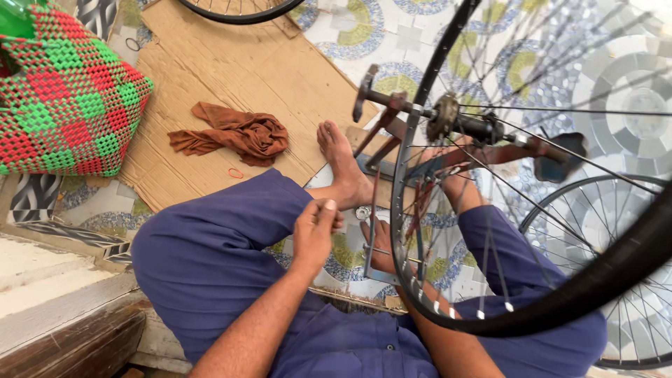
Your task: The person works on a bicycle wheel by using a wrench and by hand, adjusting components on a truing stand while sitting on the floor.
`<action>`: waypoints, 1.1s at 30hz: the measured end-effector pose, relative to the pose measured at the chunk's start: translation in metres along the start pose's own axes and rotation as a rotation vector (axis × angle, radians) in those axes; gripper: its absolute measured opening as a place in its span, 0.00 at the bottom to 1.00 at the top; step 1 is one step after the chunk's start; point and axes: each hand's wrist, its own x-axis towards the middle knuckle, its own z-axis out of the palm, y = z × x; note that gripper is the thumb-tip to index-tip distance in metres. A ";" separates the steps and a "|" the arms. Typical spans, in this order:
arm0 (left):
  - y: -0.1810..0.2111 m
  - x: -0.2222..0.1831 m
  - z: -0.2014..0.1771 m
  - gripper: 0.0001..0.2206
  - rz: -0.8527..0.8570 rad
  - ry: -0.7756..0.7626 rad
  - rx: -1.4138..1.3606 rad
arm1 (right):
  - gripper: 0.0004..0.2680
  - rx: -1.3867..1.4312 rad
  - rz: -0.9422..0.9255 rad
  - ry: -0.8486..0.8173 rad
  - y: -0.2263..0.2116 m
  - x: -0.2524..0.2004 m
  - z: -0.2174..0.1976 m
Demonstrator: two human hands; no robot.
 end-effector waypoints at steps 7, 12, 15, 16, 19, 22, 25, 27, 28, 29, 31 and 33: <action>0.014 -0.012 0.009 0.15 0.088 -0.081 0.329 | 0.21 -0.027 -0.033 -0.039 -0.021 0.032 -0.024; 0.025 -0.014 0.017 0.15 0.093 -0.139 0.314 | 0.13 0.000 0.129 -0.270 -0.013 0.013 -0.013; 0.043 -0.017 0.030 0.18 0.235 -0.186 0.441 | 0.13 -0.001 0.173 -0.218 -0.003 0.000 -0.006; 0.048 -0.018 0.037 0.20 0.327 -0.231 0.438 | 0.12 -0.010 0.221 -0.172 0.005 -0.002 -0.006; 0.054 -0.006 0.061 0.26 0.537 -0.408 0.474 | 0.12 -0.063 0.381 -0.079 0.042 -0.013 -0.029; 0.048 0.001 0.080 0.38 0.557 -0.578 0.683 | 0.11 -0.048 0.507 -0.168 0.058 -0.030 -0.073; 0.042 0.005 0.088 0.31 0.215 -0.713 0.491 | 0.11 0.020 0.658 -0.346 0.049 -0.060 -0.134; 0.036 0.003 0.088 0.31 0.230 -0.661 0.585 | 0.11 0.300 0.809 -0.125 0.037 -0.076 -0.172; 0.034 -0.001 0.087 0.31 0.223 -0.670 0.577 | 0.09 0.666 0.901 0.140 0.028 -0.084 -0.188; 0.035 0.001 0.086 0.31 0.251 -0.672 0.565 | 0.09 0.661 0.899 0.146 0.021 -0.083 -0.200; 0.040 0.000 0.086 0.30 0.281 -0.674 0.550 | 0.08 1.060 0.915 0.319 0.005 -0.080 -0.215; 0.045 -0.007 0.085 0.29 0.466 -0.533 0.545 | 0.09 1.252 0.852 0.324 -0.011 -0.070 -0.213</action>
